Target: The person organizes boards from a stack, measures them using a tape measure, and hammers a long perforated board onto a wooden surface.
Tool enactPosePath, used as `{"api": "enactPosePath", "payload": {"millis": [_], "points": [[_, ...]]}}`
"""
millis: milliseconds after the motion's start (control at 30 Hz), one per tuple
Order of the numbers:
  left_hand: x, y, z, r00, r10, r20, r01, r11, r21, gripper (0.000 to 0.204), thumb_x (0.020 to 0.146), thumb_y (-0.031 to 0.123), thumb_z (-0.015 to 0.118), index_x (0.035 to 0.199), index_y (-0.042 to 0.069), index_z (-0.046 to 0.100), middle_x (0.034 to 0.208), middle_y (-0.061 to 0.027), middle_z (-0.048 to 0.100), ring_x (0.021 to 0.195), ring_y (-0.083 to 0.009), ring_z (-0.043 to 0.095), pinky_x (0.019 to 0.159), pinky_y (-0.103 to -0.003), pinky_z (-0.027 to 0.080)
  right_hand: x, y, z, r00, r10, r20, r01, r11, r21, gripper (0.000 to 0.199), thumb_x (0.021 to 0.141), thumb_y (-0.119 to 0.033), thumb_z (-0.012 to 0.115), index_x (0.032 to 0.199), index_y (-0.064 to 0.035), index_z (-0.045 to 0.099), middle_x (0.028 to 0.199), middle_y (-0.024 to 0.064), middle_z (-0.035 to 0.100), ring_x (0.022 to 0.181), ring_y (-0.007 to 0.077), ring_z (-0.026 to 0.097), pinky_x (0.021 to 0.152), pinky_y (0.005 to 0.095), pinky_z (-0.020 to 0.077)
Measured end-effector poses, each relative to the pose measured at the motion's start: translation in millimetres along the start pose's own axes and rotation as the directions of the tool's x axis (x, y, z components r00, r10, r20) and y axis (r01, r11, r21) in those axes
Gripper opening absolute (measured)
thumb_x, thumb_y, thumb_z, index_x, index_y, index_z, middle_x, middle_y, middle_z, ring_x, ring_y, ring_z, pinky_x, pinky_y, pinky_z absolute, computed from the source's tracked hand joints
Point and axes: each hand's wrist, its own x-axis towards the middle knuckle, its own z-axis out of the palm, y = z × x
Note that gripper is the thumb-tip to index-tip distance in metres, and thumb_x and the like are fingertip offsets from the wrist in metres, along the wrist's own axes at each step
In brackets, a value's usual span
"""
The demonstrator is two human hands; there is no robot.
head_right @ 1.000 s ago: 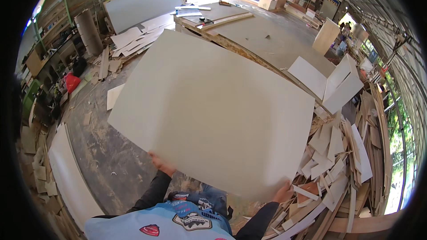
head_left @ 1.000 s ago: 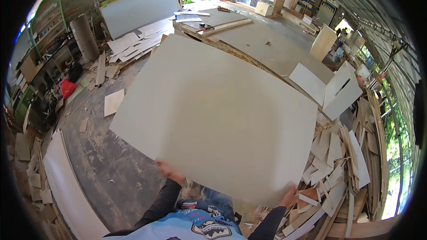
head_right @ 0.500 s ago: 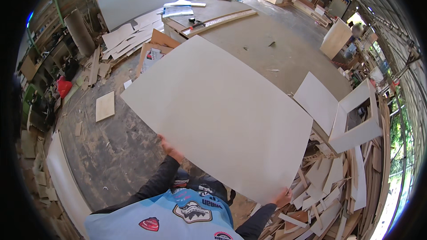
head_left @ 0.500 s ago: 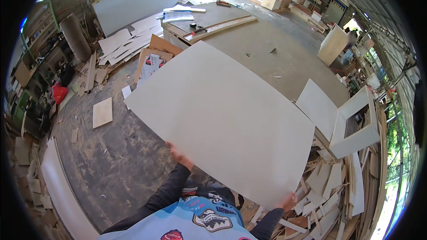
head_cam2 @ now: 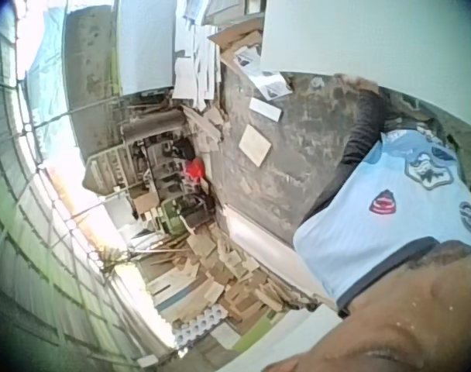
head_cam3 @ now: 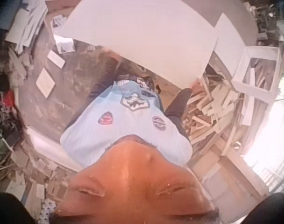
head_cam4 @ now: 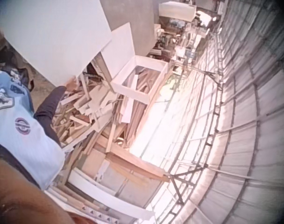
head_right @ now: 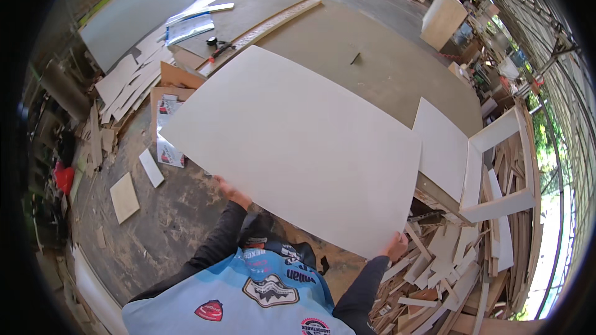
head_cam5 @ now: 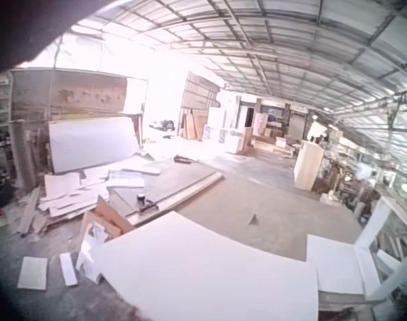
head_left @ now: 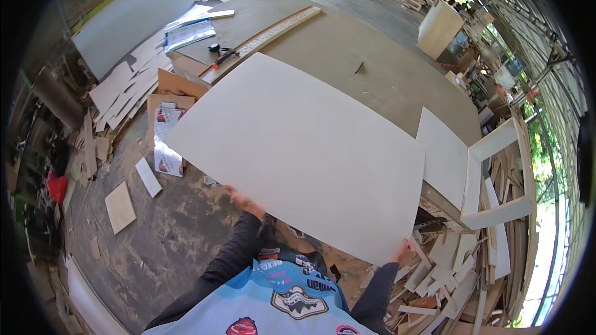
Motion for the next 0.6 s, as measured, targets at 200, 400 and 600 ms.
{"api": "enactPosePath", "payload": {"millis": [200,400,600], "points": [[46,4,4,0.994,-0.021,-0.103,0.024,0.999,0.029,0.078,0.095,0.069,0.025,0.145,0.009,0.038,0.147,-0.0091,0.041,0.131,-0.0295,0.041,0.111,-0.043,0.034,-8,-23,35,1.0,0.008,-0.001,-0.008,0.997,-0.074,0.04,0.08,-0.028,0.062,0.109,-0.0018,0.067,0.105,0.015,0.069,0.094,0.0305,0.065,0.085,0.0412,0.0481],[54,12,46,0.986,-0.118,-0.114,0.119,0.993,0.008,0.072,0.096,0.064,0.029,0.143,0.01,0.04,0.142,-0.0065,0.046,0.128,-0.0283,0.044,0.109,-0.042,0.036,0,-23,55,0.999,-0.049,-0.024,0.048,0.999,-0.019,0.038,0.08,-0.027,0.063,0.106,0.0004,0.064,0.099,0.0135,0.067,0.087,0.0274,0.064,0.081,0.0393,0.0486],[83,13,31,0.99,-0.128,-0.064,0.127,0.992,-0.008,0.066,0.098,0.059,0.032,0.142,0.01,0.041,0.138,-0.0061,0.049,0.126,-0.0274,0.047,0.107,-0.041,0.037,-10,-50,74,0.997,0.066,0.046,-0.065,0.998,-0.013,0.036,0.081,-0.025,0.064,0.107,-0.0002,0.061,0.1,0.0129,0.065,0.09,0.0266,0.063,0.079,0.0389,0.0481]]}}
